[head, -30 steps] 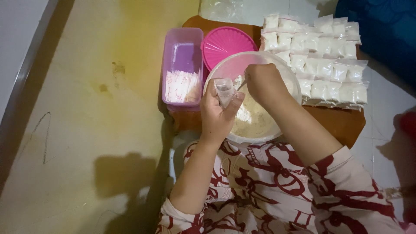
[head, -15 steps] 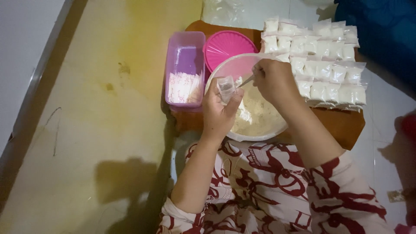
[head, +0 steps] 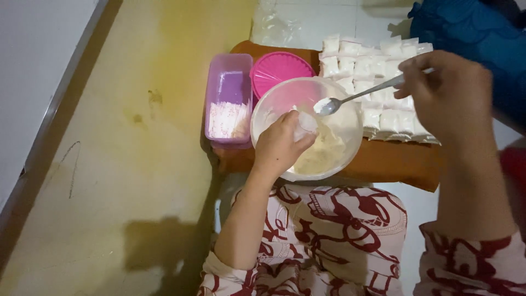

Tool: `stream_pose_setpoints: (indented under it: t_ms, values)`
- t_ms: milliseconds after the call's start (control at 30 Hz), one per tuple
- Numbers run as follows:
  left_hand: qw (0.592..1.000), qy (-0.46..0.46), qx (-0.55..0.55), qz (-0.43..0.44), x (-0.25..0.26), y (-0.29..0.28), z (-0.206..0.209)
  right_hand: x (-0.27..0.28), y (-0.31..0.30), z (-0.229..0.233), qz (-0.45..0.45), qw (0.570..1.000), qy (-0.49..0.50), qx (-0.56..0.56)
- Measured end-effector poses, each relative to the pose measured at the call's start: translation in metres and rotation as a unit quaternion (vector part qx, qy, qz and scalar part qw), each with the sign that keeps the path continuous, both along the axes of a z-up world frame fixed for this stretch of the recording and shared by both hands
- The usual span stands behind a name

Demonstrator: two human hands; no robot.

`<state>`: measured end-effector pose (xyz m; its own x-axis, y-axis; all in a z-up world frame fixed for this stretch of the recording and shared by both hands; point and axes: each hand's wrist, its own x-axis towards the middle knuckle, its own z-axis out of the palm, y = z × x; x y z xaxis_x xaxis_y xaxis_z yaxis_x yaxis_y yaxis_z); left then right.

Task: Filling small plastic bags with white powder using a spoon and organizing them into stacks.

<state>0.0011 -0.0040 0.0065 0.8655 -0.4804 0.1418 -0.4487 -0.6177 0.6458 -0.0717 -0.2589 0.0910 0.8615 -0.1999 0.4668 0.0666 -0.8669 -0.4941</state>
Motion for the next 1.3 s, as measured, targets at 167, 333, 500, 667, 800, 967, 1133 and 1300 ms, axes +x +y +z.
stream_pose_setpoints:
  t_ms: [167, 333, 500, 667, 800, 967, 1133, 1300]
  values:
    - [0.999, 0.015, 0.032, -0.008, 0.001, -0.002, -0.002, -0.018, 0.002, 0.014, 0.007, 1.000, -0.007, 0.013]
    - [0.998, 0.009, 0.055, -0.020, 0.002, -0.003, 0.000, -0.018, 0.013, 0.019, 0.032, 0.999, -0.007, -0.005]
    - [0.999, 0.020, 0.030, -0.027, 0.001, -0.001, 0.002, -0.018, 0.035, 0.021, 0.049, 0.998, 0.016, -0.020]
    - [0.999, 0.033, 0.011, -0.030, 0.001, 0.000, 0.009, -0.029, 0.061, 0.026, 0.165, 0.976, -0.041, -0.134]
    - [0.996, 0.043, -0.081, -0.018, 0.004, 0.000, 0.004, -0.043, 0.075, 0.041, 0.187, 0.955, -0.121, -0.197]
    - [0.995, 0.017, -0.098, -0.017, 0.006, 0.002, -0.002, -0.053, 0.072, 0.048, 0.140, 0.955, -0.160, -0.207]
    - [0.986, 0.040, -0.163, 0.014, 0.000, 0.003, 0.001, -0.036, 0.048, 0.018, -0.006, 0.969, -0.131, -0.210]
    - [0.965, 0.016, -0.263, 0.015, -0.003, 0.006, 0.001, 0.020, 0.039, -0.041, 0.020, 0.978, -0.030, -0.207]
